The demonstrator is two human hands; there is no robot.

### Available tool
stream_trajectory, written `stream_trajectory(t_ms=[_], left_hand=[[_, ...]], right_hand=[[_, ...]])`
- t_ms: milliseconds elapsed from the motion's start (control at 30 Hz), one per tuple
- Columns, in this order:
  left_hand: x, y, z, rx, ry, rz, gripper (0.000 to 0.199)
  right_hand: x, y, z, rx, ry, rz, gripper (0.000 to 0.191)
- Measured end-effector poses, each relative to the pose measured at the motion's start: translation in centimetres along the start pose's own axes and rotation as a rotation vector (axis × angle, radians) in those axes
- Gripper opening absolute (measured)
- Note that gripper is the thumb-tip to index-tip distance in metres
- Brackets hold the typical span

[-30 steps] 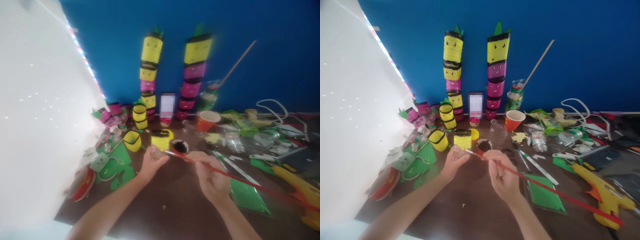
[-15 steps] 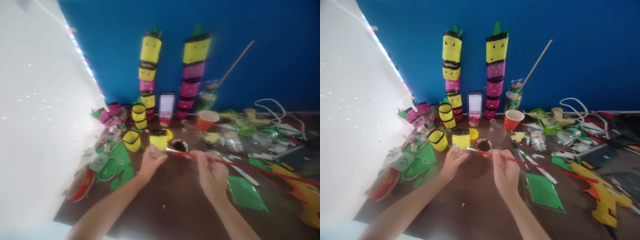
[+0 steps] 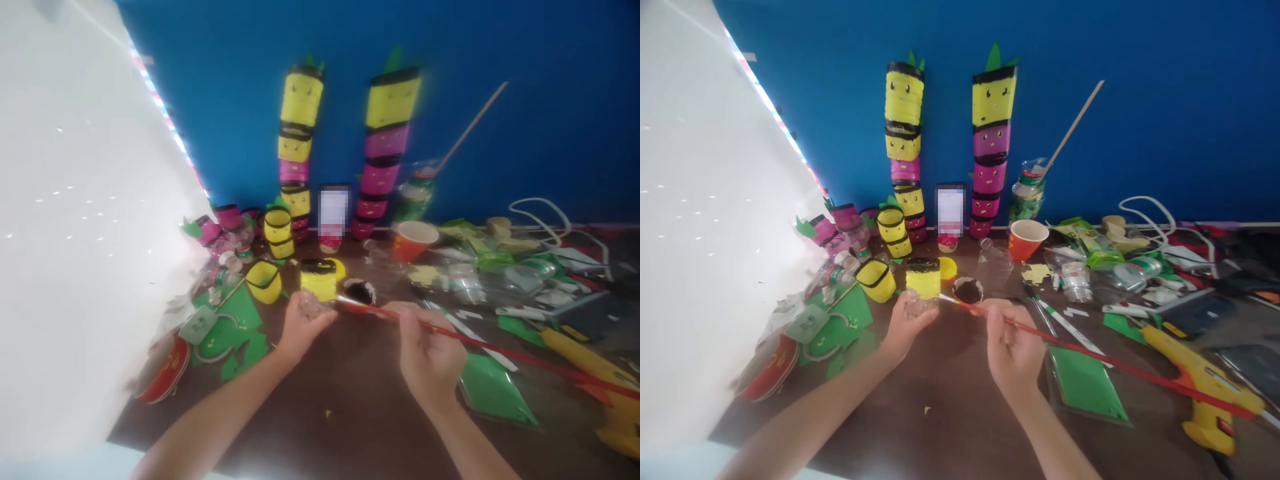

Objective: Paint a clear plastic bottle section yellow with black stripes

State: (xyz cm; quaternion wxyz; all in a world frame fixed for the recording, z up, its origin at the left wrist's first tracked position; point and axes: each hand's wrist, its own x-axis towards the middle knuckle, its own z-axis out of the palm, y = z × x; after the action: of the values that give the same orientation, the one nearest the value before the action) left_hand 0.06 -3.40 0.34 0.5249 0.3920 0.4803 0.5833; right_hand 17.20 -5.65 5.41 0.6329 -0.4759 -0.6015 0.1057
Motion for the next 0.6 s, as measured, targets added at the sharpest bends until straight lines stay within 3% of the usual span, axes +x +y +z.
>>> stream_trajectory(t_ms=[200,400,600], left_hand=[[0.18,-0.45,-0.15,0.016,0.026,0.012,0.051],[0.12,-0.17,-0.03,0.021,0.028,0.005,0.05],[0.04,-0.07,-0.01,0.034,0.032,0.005,0.051]], right_hand=[[-0.11,-0.08,0.0,0.017,-0.088,-0.058,0.02],[0.14,0.21,-0.18,0.027,-0.008,-0.063,0.018],[0.07,-0.25,0.08,0.038,-0.092,-0.082,0.016]])
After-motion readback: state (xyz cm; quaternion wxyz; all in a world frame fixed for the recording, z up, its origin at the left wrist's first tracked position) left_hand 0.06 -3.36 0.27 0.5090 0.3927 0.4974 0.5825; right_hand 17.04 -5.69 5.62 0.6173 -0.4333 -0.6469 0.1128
